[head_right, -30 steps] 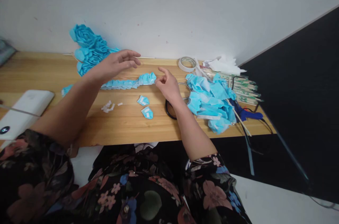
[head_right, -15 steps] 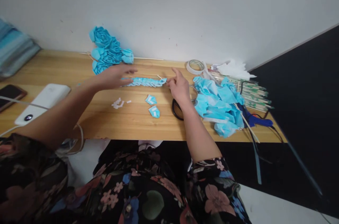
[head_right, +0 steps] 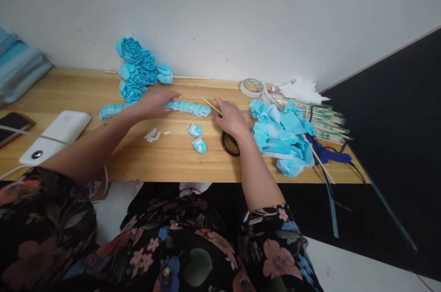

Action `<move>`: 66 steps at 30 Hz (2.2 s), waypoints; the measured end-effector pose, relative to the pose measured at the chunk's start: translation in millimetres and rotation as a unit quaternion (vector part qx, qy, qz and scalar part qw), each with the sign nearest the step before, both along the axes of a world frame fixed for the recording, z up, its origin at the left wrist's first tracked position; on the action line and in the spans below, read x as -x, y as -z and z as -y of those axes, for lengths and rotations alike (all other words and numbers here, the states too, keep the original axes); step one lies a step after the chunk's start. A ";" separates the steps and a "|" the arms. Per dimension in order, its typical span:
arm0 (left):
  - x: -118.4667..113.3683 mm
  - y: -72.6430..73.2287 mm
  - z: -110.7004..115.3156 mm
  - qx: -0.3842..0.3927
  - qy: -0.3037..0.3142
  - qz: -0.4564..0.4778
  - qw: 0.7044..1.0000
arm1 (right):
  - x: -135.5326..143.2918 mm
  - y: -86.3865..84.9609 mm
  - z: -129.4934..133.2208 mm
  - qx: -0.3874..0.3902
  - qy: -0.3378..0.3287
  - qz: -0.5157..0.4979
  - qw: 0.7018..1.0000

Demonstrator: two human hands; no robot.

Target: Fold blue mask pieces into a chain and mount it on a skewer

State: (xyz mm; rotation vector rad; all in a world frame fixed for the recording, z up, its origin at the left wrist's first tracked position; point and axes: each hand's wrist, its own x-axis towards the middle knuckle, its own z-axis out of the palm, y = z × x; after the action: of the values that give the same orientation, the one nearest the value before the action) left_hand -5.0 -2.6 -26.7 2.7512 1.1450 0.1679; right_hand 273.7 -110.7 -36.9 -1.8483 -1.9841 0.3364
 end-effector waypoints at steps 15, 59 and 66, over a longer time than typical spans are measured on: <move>25.2 -1.8 11.9 -0.018 0.011 0.021 1.000 | 5.0 -10.1 -0.3 -0.091 0.036 -0.027 0.995; 65.9 -48.0 117.5 0.128 -0.051 0.283 0.949 | 34.8 -6.2 5.5 0.095 -0.143 -0.362 0.916; 12.1 -32.9 90.4 0.247 -0.037 0.328 0.911 | 60.5 -52.3 13.3 0.038 -0.186 -0.212 0.959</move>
State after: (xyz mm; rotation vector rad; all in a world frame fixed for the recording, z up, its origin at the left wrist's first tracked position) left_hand -17.0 -93.0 6.1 1.9667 0.9268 0.6544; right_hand 213.2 -124.0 15.4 -1.2886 -2.0126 0.8533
